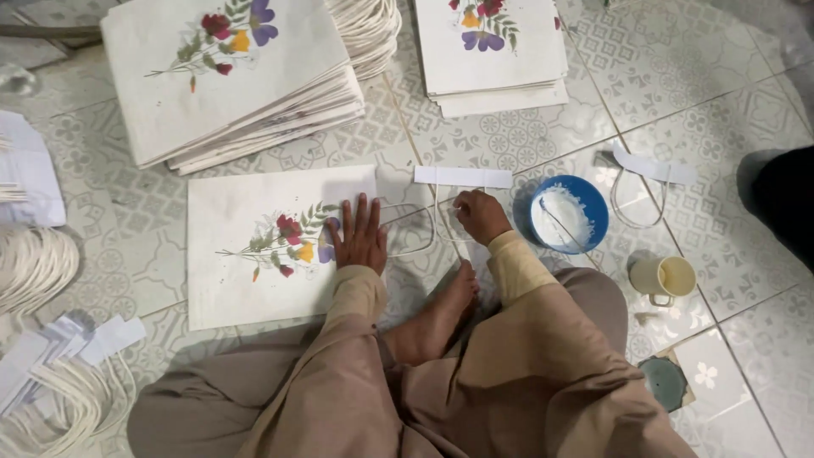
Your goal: The person sits on the floor and assembles paper bags by applying adhesive to a white paper strip, attaching it to the bag, and folding the strip to secure the handle. The person repeats this process for multiple bags, stacking the finished ones nearby.
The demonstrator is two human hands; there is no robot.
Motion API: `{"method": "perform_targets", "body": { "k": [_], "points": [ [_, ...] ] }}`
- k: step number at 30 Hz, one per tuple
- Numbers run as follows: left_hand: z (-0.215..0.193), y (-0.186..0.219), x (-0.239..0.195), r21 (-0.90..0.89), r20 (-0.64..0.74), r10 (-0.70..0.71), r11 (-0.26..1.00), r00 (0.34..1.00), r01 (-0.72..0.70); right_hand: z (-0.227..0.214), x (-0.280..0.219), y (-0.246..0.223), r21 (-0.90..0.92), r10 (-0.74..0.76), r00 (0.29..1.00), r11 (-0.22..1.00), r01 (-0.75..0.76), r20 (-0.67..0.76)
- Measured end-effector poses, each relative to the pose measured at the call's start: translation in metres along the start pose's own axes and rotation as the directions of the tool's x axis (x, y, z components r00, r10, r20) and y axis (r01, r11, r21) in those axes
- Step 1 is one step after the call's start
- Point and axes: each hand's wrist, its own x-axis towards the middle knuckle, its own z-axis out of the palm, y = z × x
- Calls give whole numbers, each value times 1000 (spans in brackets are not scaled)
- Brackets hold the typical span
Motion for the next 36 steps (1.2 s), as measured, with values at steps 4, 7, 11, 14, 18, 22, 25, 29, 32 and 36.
{"method": "perform_targets", "body": {
  "k": [4, 7, 11, 14, 18, 22, 25, 29, 32, 36],
  "points": [
    [-12, -4, 0, -16, 148, -37, 999, 988, 39, 16, 10, -11, 204, 172, 980, 961, -189, 101],
    [-6, -6, 1, 15, 128, -31, 999, 991, 30, 27, 16, -37, 163, 274, 959, 946, -282, 71],
    [-2, -9, -6, -2, 141, -23, 1000, 990, 24, 20, 5, -52, 247, 383, 917, 883, -399, 110],
    [10, -19, 1, -50, 235, -15, 998, 972, 27, 23, 1, -37, 287, 358, 931, 887, -361, 64],
    [22, -25, 6, -99, 251, -29, 993, 967, 56, -47, -25, -34, 369, 345, 935, 881, -295, -75],
    [18, -9, -2, -134, 242, -105, 981, 965, 141, -106, -66, 53, 49, 277, 888, 959, -279, -367],
    [14, 9, -13, -123, 207, -108, 983, 972, 135, -107, -92, 109, -247, 373, 888, 865, -437, -268],
    [22, 18, -23, -54, -28, -48, 997, 998, 46, -89, -108, 131, -270, 470, 874, 832, -485, -124],
    [21, 20, -24, -66, -43, -44, 997, 998, 41, -107, -109, 108, -158, 479, 874, 859, -486, -87],
    [28, 15, -14, -102, -33, -62, 993, 998, 59, -95, -108, 125, -176, 459, 879, 861, -477, -132]
  ]
}}
